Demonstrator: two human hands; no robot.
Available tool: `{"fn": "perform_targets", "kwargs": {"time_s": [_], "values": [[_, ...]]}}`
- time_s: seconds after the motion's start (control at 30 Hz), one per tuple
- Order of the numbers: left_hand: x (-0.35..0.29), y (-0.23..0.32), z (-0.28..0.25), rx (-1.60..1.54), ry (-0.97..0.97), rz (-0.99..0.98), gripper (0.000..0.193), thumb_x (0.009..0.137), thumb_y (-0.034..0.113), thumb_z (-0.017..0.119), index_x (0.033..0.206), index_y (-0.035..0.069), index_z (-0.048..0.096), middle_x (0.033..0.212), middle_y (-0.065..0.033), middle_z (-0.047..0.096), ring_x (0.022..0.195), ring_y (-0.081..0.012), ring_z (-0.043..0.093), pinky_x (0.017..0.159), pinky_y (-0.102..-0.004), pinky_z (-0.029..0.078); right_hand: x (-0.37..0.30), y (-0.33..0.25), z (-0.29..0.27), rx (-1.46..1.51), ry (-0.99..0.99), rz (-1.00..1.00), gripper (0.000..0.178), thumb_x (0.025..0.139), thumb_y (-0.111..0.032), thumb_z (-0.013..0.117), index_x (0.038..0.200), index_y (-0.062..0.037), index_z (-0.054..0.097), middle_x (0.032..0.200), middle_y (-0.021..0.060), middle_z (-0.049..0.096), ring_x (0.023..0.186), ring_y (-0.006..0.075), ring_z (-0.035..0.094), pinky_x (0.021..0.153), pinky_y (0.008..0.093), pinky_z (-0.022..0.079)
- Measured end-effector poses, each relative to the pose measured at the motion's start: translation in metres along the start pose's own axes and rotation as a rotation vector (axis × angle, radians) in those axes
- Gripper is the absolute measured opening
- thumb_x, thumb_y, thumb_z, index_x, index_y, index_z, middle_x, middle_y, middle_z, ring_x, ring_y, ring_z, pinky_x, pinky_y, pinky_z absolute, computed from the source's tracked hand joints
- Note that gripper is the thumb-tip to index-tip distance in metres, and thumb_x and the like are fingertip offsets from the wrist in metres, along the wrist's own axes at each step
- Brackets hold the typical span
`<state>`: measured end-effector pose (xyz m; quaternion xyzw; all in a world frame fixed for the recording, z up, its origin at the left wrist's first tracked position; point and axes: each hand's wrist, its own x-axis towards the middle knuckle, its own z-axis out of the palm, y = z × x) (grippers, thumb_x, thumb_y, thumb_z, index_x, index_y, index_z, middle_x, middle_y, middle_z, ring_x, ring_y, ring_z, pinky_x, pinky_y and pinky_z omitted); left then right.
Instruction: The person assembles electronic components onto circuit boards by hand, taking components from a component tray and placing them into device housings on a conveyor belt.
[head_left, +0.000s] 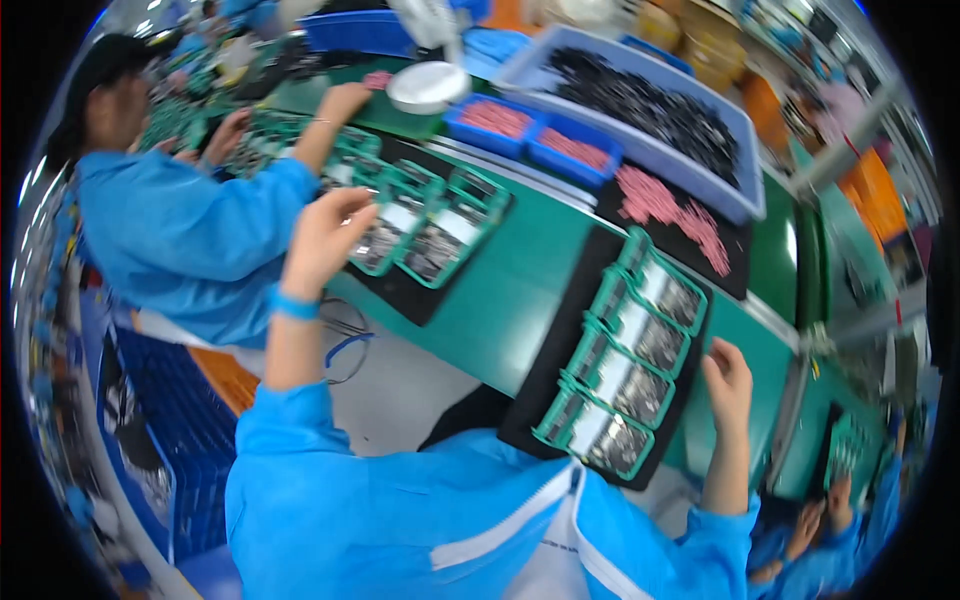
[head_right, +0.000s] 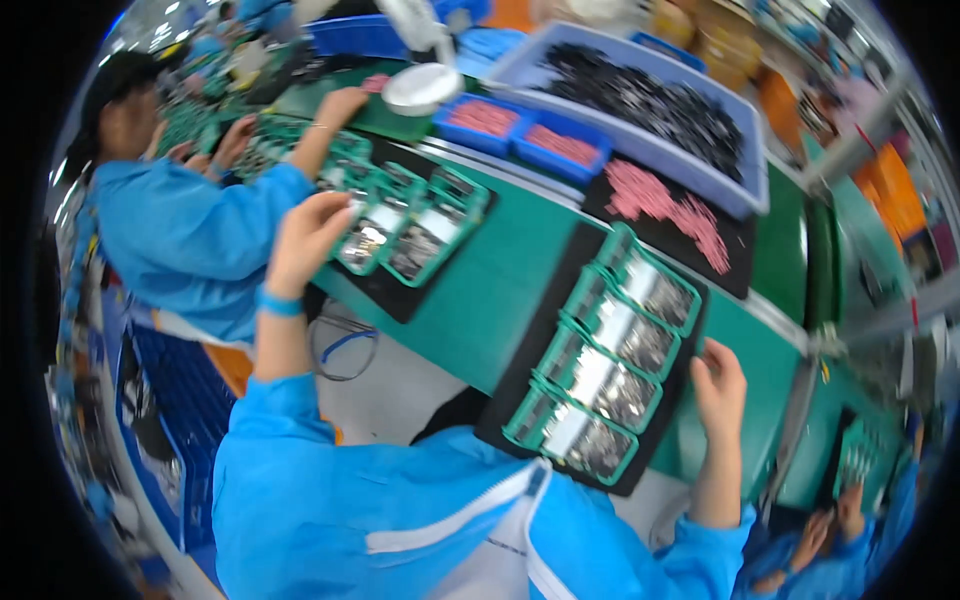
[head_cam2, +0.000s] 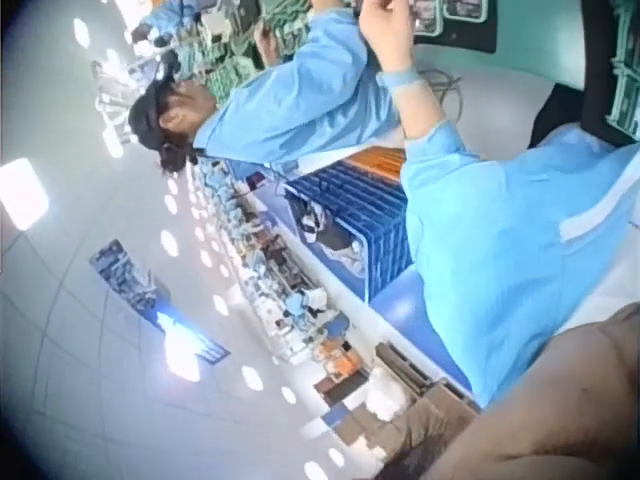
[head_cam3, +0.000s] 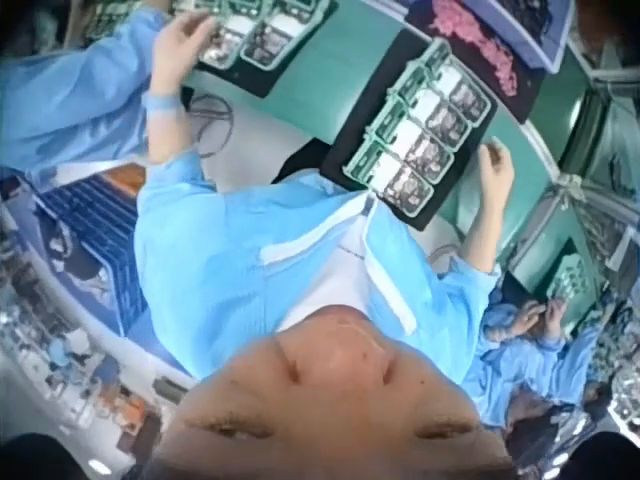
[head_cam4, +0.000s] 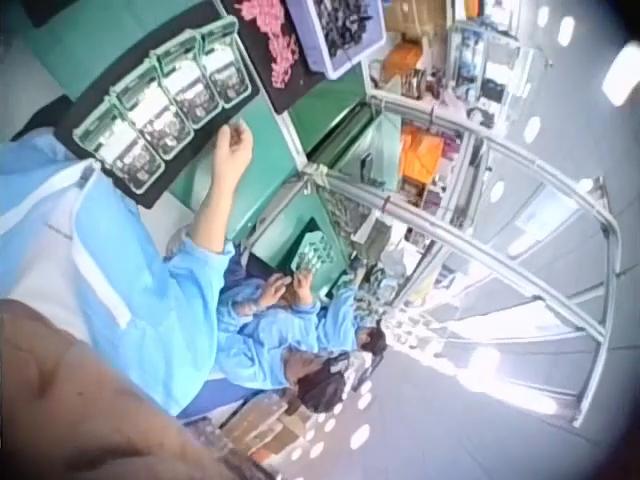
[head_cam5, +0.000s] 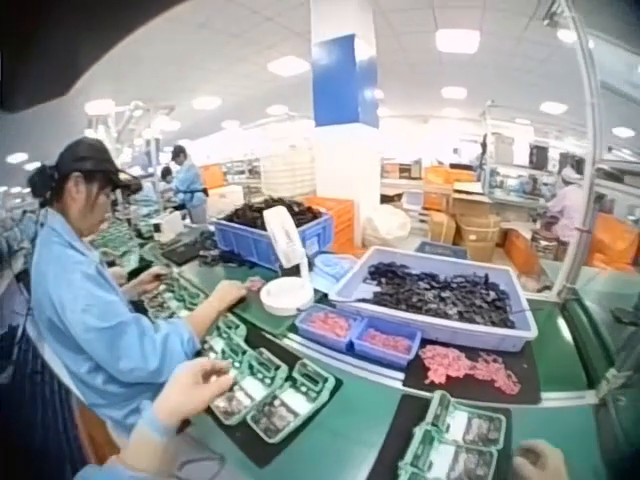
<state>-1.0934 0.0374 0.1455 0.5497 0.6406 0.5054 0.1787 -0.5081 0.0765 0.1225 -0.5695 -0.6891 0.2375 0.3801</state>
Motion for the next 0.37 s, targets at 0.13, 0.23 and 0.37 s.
{"fn": "perform_targets", "kwargs": {"time_s": [0.13, 0.23, 0.37], "values": [[0.049, -0.066, 0.006, 0.487, 0.253, 0.059, 0.068, 0.077, 0.040, 0.075, 0.117, -0.012, 0.056, 0.118, -0.0281, 0.059, 0.110, -0.0396, 0.056, 0.096, -0.0431, 0.045, 0.034, 0.003, 0.005, 0.149, 0.029, 0.337, 0.047, 0.089, -0.024, 0.067, 0.125, 0.0033, 0.053, 0.101, 0.0069, 0.062, 0.087, 0.0114, 0.058, 0.072, 0.0245, 0.048], [0.074, -0.095, -0.002, 0.549, 0.316, -0.132, 0.084, 0.078, 0.058, 0.066, 0.118, -0.015, 0.054, 0.120, -0.0311, 0.056, 0.114, -0.0415, 0.053, 0.099, -0.0442, 0.042, 0.053, 0.001, 0.014, 0.026, 0.033, 0.488, 0.063, 0.083, -0.035, 0.075, 0.123, 0.0080, 0.052, 0.086, 0.0024, 0.061, 0.070, 0.0103, 0.056, 0.059, 0.0246, 0.046], [0.112, -0.109, -0.001, 0.587, 0.252, -0.188, 0.093, 0.080, 0.068, 0.056, 0.123, -0.014, 0.051, 0.127, -0.0288, 0.053, 0.121, -0.0423, 0.048, 0.103, -0.0434, 0.038, 0.070, 0.025, 0.025, -0.153, 0.008, 0.421, 0.067, 0.079, -0.037, 0.077, 0.121, 0.0084, 0.054, 0.083, 0.0036, 0.061, 0.070, 0.0112, 0.056, 0.063, 0.0236, 0.047]]}}
